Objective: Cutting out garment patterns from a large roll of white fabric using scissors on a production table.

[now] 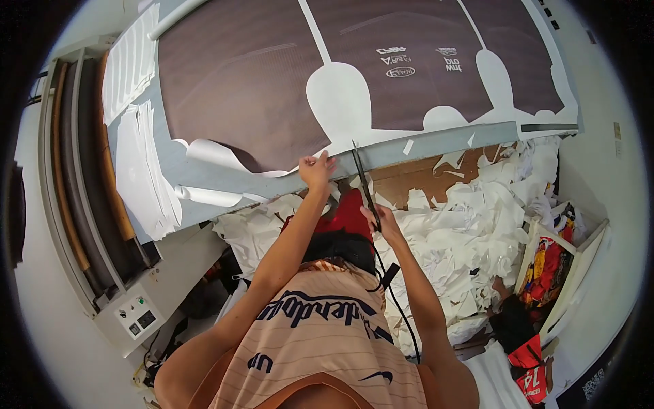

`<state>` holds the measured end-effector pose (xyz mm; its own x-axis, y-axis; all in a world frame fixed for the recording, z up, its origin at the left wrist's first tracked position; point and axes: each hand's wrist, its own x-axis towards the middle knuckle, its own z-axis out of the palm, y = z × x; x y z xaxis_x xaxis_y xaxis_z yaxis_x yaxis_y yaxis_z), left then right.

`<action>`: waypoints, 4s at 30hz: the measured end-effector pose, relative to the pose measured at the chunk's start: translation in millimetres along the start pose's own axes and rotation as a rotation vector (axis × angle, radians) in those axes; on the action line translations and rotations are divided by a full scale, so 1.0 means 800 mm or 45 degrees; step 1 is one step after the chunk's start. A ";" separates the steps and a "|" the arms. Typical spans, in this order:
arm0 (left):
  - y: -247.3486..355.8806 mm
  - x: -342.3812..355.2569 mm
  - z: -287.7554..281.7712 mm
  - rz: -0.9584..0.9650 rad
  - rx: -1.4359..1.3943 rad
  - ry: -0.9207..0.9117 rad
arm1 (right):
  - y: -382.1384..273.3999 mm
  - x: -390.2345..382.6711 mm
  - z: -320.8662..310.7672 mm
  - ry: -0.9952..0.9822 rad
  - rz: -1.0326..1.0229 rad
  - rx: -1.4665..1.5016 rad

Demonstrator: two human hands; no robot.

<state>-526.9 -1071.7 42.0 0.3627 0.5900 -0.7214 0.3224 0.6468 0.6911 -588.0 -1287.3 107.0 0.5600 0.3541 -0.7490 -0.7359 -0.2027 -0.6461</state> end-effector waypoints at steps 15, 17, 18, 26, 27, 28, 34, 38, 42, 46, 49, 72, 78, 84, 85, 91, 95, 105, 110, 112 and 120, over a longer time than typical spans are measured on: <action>-0.021 0.021 -0.001 -0.027 -0.055 -0.198 | -0.062 0.079 0.036 0.191 -0.135 0.048; -0.021 0.014 0.002 -0.040 0.017 -0.196 | -0.075 0.101 0.029 0.178 -0.096 0.038; -0.025 0.015 0.003 -0.037 0.022 -0.205 | -0.079 0.113 0.026 0.184 -0.102 0.044; -0.009 0.032 -0.005 -0.024 0.101 -0.244 | -0.171 0.200 0.045 0.103 -0.115 0.053; -0.007 0.033 -0.003 -0.056 0.125 -0.230 | -0.178 0.210 0.045 0.105 -0.099 0.043; -0.006 0.033 -0.001 -0.088 0.151 -0.217 | -0.185 0.220 0.045 0.099 -0.095 0.049; 0.000 0.034 0.012 -0.114 0.074 -0.245 | -0.199 0.260 0.051 0.121 -0.098 -0.009; 0.004 0.036 0.015 -0.161 0.072 -0.188 | -0.195 0.266 0.059 0.158 -0.153 0.040; 0.004 0.042 0.012 -0.156 0.033 -0.198 | -0.204 0.276 0.056 0.140 -0.118 -0.021; 0.003 0.043 0.011 -0.154 0.037 -0.196 | -0.219 0.293 0.056 0.124 -0.156 0.033; 0.001 0.045 0.010 -0.141 0.024 -0.186 | -0.237 0.308 0.061 0.106 -0.169 0.036; 0.035 0.057 0.019 -0.211 0.116 -0.163 | -0.355 0.441 0.100 0.107 -0.293 -0.027; 0.046 0.060 0.031 -0.267 0.126 -0.160 | -0.402 0.485 0.102 0.070 -0.301 0.024; 0.037 0.064 0.031 -0.292 0.055 -0.137 | -0.449 0.526 0.119 0.090 -0.283 0.055; 0.037 0.063 0.034 -0.301 0.066 -0.134 | -0.457 0.533 0.118 0.103 -0.289 0.026; 0.049 0.062 0.044 -0.351 0.052 -0.111 | -0.506 0.567 0.120 0.116 -0.295 -0.029; 0.052 0.066 0.044 -0.322 0.058 -0.098 | -0.539 0.589 0.129 0.129 -0.298 -0.068; 0.050 0.078 0.041 -0.334 0.069 -0.094 | -0.588 0.668 0.140 0.094 -0.368 -0.044; 0.062 0.077 0.049 -0.352 0.107 -0.053 | -0.617 0.690 0.148 0.108 -0.382 -0.017; 0.061 0.081 0.048 -0.351 0.121 -0.044 | -0.627 0.702 0.153 0.083 -0.408 0.007; 0.066 0.081 0.050 -0.383 0.093 -0.066 | -0.673 0.753 0.166 0.125 -0.415 -0.029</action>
<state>-451.3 -1018.5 33.2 0.2847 0.3507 -0.8922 0.4837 0.7510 0.4495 94.9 -843.7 23.0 0.7994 0.3143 -0.5121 -0.5037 -0.1142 -0.8563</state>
